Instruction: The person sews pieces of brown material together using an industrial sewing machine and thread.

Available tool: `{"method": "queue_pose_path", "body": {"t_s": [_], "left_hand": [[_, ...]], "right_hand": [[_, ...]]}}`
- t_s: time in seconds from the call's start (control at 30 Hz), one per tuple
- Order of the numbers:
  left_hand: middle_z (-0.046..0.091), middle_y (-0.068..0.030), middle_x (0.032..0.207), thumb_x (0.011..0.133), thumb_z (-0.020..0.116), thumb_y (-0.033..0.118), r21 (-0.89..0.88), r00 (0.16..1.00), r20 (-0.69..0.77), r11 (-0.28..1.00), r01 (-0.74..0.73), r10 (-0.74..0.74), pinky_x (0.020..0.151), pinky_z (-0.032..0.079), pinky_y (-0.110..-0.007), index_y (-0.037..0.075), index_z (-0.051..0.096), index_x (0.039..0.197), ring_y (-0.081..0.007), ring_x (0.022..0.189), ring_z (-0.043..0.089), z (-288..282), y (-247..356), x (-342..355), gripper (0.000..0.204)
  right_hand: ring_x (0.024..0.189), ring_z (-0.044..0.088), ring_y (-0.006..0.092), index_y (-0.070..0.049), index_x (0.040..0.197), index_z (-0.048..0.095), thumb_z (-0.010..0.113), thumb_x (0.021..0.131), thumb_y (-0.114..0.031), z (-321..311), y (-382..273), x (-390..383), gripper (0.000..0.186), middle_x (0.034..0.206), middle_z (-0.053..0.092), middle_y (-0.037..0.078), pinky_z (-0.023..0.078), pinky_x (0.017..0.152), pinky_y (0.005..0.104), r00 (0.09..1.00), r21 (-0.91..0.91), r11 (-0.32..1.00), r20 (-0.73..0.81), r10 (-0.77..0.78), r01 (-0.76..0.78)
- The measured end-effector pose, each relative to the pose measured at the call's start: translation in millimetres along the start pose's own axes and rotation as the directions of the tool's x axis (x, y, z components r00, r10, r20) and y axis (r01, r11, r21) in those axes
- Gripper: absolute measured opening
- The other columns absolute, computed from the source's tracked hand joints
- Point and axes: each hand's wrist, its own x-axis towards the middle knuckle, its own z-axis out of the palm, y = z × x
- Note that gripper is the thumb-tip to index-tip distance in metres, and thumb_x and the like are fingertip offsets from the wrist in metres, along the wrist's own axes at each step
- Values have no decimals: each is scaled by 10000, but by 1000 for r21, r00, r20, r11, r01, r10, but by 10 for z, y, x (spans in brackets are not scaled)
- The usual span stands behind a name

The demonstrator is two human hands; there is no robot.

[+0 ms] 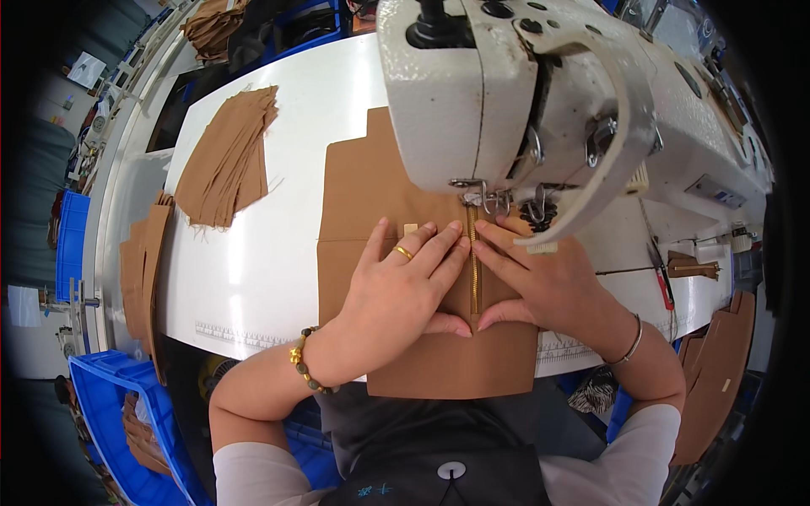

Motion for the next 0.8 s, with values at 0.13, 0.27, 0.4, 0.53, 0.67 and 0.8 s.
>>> {"method": "queue_pose_path", "body": {"t_s": [0.13, 0.27, 0.4, 0.53, 0.67, 0.8], "left_hand": [[550, -116, 1492, 794, 664, 626, -67, 1000, 8, 998, 7, -6, 1144, 378, -584, 39, 571, 1423, -303, 1379, 518, 16, -12, -15, 866], [593, -85, 1416, 727, 723, 614, -75, 998, -64, 997, 21, -25, 1141, 383, -563, 61, 605, 1375, -300, 1336, 533, 33, 0, -27, 860], [613, -81, 1351, 730, 724, 616, -70, 997, -72, 998, 8, -13, 1130, 394, -565, 65, 611, 1366, -305, 1311, 550, 32, -10, -28, 849], [620, -76, 1323, 735, 726, 611, -71, 994, -112, 997, 2, -10, 1125, 400, -562, 69, 614, 1360, -309, 1297, 557, 46, -15, -14, 835], [619, -82, 1313, 741, 728, 603, -81, 996, -91, 997, 4, -11, 1120, 403, -566, 73, 619, 1352, -313, 1300, 558, 49, -40, -3, 816], [589, -107, 1393, 767, 709, 603, -51, 997, -71, 999, 6, -9, 1119, 400, -573, 54, 608, 1360, -315, 1349, 535, 61, -91, 68, 814]], "right_hand": [[1049, 599, 314, -17, 1213, 722, 738, 692, -621, -11, -18, -9, 798, 1240, 673, 125, 466, 1075, 511, 1000, -11, 1000, 9, -8, 8], [1066, 608, 313, -16, 1216, 721, 738, 695, -617, -26, -46, -7, 796, 1254, 673, 124, 468, 1074, 509, 1000, -22, 1000, 17, -3, 3], [1180, 624, 306, -22, 1242, 705, 748, 702, -611, -37, -46, -3, 800, 1311, 659, 108, 513, 981, 453, 1000, -61, 998, 24, -9, 10], [1223, 607, 325, 3, 1266, 694, 721, 715, -613, -15, -34, 5, 826, 1316, 669, 102, 450, 1097, 520, 1000, -25, 1000, 21, -7, 8], [1252, 617, 295, -42, 1293, 678, 746, 716, -591, -21, -21, -3, 800, 1385, 632, 75, 557, 897, 394, 998, -79, 997, 69, -5, 11], [1235, 620, 281, -57, 1332, 657, 734, 733, -585, -35, -11, 12, 802, 1424, 615, 50, 527, 921, 412, 996, -138, 990, 81, 25, -14]]}}
